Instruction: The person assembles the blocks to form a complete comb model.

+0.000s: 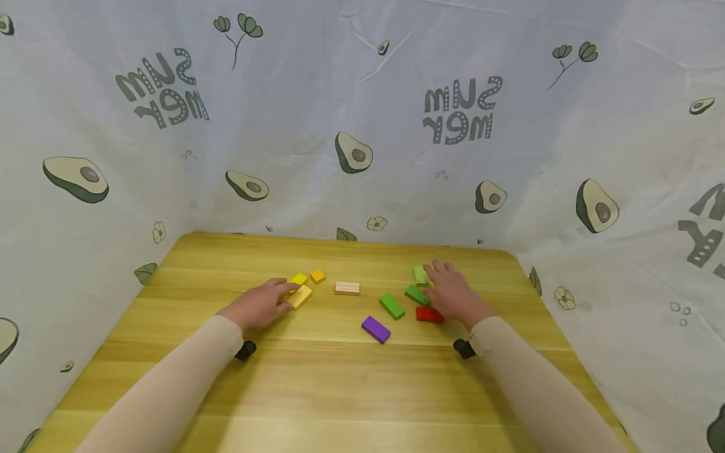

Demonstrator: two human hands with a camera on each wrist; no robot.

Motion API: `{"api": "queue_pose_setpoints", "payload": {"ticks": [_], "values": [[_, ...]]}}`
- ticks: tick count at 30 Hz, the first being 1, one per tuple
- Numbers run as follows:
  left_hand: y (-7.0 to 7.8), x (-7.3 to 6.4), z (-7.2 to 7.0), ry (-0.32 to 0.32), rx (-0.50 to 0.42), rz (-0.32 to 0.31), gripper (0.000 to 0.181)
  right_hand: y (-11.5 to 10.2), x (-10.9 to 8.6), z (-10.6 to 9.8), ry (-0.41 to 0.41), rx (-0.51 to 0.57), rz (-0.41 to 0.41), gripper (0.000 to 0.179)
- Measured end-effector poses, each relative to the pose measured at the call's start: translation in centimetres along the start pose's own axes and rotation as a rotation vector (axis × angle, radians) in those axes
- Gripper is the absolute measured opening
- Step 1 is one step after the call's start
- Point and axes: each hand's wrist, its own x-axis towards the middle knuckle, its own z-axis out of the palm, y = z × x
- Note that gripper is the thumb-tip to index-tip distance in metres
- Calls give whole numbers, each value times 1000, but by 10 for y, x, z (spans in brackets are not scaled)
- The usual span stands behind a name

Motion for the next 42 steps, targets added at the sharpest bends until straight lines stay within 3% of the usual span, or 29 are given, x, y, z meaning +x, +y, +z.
{"api": "queue_pose_setpoints", "payload": {"ticks": [8,14,23,32,42], "values": [[-3,9,7,-40,-18,-37,52,-20,16,0,-65,70,17,61],[-6,12,10,-22,-51,-46,50,-34,27,4,-114,111,26,60],[-3,11,9,-22,-106,-80,48,-62,46,11,-138,183,-57,51],[2,13,11,5,-128,-107,44,-86,72,22,-156,134,-170,49],[0,15,15,21,-141,-119,43,-105,93,25,-259,183,-196,49]]}}
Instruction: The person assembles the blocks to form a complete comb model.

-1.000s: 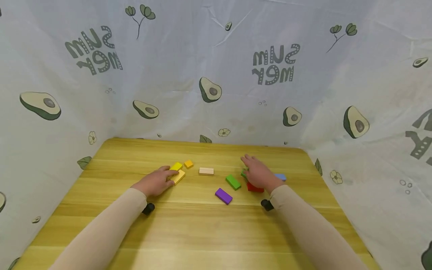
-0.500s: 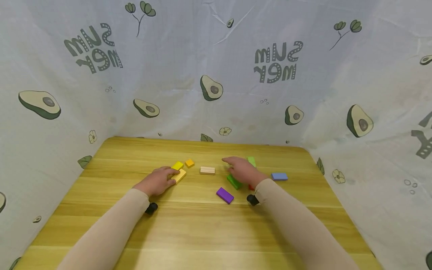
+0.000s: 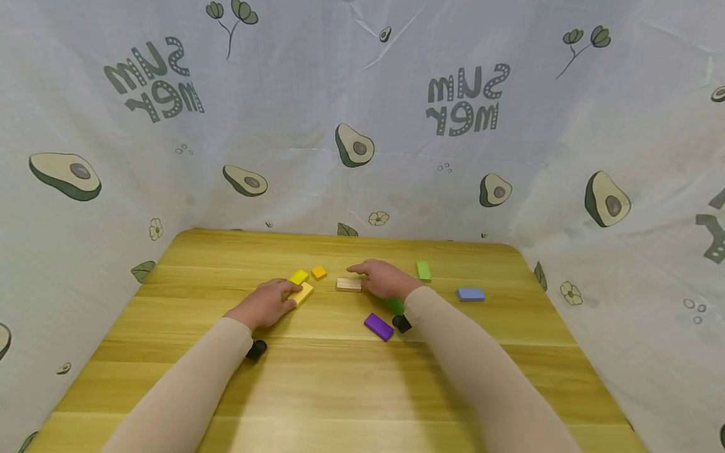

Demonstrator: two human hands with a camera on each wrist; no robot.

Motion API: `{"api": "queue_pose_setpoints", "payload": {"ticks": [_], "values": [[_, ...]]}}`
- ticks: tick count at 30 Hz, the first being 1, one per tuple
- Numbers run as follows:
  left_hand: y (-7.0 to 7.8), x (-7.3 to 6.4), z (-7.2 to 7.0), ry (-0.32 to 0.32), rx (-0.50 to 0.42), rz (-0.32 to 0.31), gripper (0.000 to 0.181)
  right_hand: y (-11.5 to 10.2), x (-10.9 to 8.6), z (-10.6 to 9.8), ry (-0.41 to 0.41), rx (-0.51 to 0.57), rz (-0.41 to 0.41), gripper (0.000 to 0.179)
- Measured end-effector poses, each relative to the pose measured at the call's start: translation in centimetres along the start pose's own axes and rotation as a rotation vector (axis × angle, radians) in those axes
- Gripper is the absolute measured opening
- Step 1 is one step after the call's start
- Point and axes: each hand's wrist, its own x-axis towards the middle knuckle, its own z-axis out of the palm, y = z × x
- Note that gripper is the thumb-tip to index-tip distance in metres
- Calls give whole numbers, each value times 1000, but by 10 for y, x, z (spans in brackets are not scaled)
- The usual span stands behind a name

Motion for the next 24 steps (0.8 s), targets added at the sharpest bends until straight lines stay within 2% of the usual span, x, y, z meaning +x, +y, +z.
{"api": "queue_pose_setpoints", "payload": {"ticks": [9,18,24], "values": [[0,0,1,-6,-16,-15,43,-2,14,7,-67,25,-14,56],[2,-1,1,-9,-12,-29,43,-3,17,12,-93,-2,9,59],[2,0,1,-12,-13,-36,43,-2,18,11,-131,48,40,64]]}}
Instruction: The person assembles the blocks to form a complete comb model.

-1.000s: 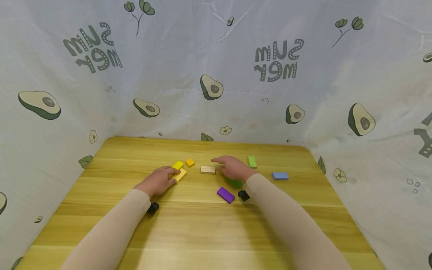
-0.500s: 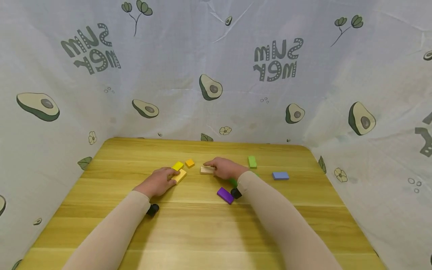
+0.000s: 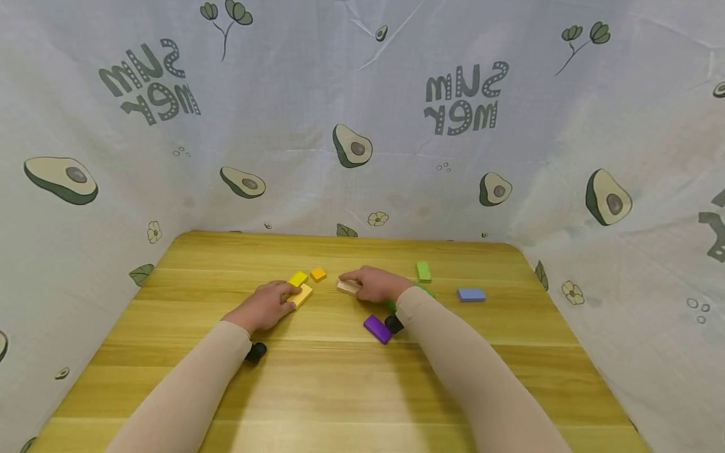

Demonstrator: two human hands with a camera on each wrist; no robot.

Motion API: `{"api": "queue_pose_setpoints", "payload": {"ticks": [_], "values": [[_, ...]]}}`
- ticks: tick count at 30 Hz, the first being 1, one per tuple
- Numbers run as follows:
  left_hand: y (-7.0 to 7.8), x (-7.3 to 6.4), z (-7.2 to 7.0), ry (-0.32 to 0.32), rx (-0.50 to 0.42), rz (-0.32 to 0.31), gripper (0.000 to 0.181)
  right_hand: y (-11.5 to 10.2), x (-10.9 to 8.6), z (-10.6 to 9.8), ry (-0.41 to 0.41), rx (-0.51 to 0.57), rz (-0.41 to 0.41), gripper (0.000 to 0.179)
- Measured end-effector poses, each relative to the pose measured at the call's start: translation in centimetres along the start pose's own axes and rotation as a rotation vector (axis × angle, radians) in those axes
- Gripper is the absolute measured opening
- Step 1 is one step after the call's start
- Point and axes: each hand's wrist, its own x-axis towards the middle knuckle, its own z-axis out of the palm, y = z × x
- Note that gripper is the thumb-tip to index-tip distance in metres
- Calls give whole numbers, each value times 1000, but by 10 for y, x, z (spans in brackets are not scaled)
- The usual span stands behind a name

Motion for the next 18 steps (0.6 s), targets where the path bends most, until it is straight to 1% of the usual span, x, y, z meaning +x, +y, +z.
{"api": "queue_pose_setpoints", "payload": {"ticks": [5,9,15,18], "values": [[-1,0,0,-1,-2,-3,42,1,0,-3,0,16,21,62],[0,1,0,-2,-5,-4,43,3,-1,-8,13,68,49,65],[-1,0,0,-1,-5,-1,43,13,4,-11,37,130,69,68],[-1,0,0,1,-9,-1,43,19,8,-11,62,155,80,68]]}}
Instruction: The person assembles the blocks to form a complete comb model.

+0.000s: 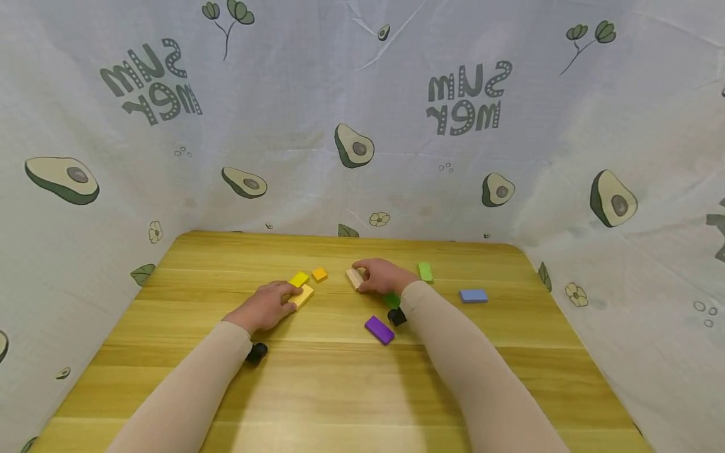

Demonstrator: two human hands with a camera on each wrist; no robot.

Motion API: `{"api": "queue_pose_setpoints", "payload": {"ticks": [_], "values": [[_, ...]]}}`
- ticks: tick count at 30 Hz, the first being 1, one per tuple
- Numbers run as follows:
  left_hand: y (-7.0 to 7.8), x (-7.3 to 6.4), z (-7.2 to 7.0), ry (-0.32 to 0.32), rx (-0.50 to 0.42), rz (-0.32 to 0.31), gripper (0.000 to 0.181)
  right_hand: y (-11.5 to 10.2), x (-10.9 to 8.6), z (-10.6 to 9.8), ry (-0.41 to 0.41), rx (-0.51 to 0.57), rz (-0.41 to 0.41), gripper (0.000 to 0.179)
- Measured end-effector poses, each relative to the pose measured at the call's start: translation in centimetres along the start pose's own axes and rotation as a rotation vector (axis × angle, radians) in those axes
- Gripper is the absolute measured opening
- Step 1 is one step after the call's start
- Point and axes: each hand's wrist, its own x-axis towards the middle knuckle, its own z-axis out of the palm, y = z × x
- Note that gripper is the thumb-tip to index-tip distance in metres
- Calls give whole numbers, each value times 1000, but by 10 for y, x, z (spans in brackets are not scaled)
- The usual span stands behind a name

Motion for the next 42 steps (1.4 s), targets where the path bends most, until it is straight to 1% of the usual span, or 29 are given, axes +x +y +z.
{"api": "queue_pose_setpoints", "payload": {"ticks": [3,6,10,13,14,19,22,28,36,42], "values": [[0,-1,0,1,-6,1,42,3,4,0,24,39,20,67],[0,-1,1,4,-16,2,42,3,7,-2,40,84,59,66],[-1,-1,3,8,-23,0,41,4,9,-3,66,205,107,66],[-1,0,4,9,-25,2,41,8,11,-2,93,287,112,68],[-1,0,4,9,-26,2,41,9,12,-2,101,295,109,69],[0,-1,4,9,-30,1,41,13,15,-1,128,282,75,70],[0,-2,3,8,-26,-1,41,15,15,-1,127,299,64,69],[1,-1,1,13,-18,-10,41,14,15,-1,131,355,74,67],[0,0,2,14,-13,-12,41,13,19,0,157,311,86,66],[0,0,2,15,-9,-13,42,13,21,2,161,317,90,64]]}}
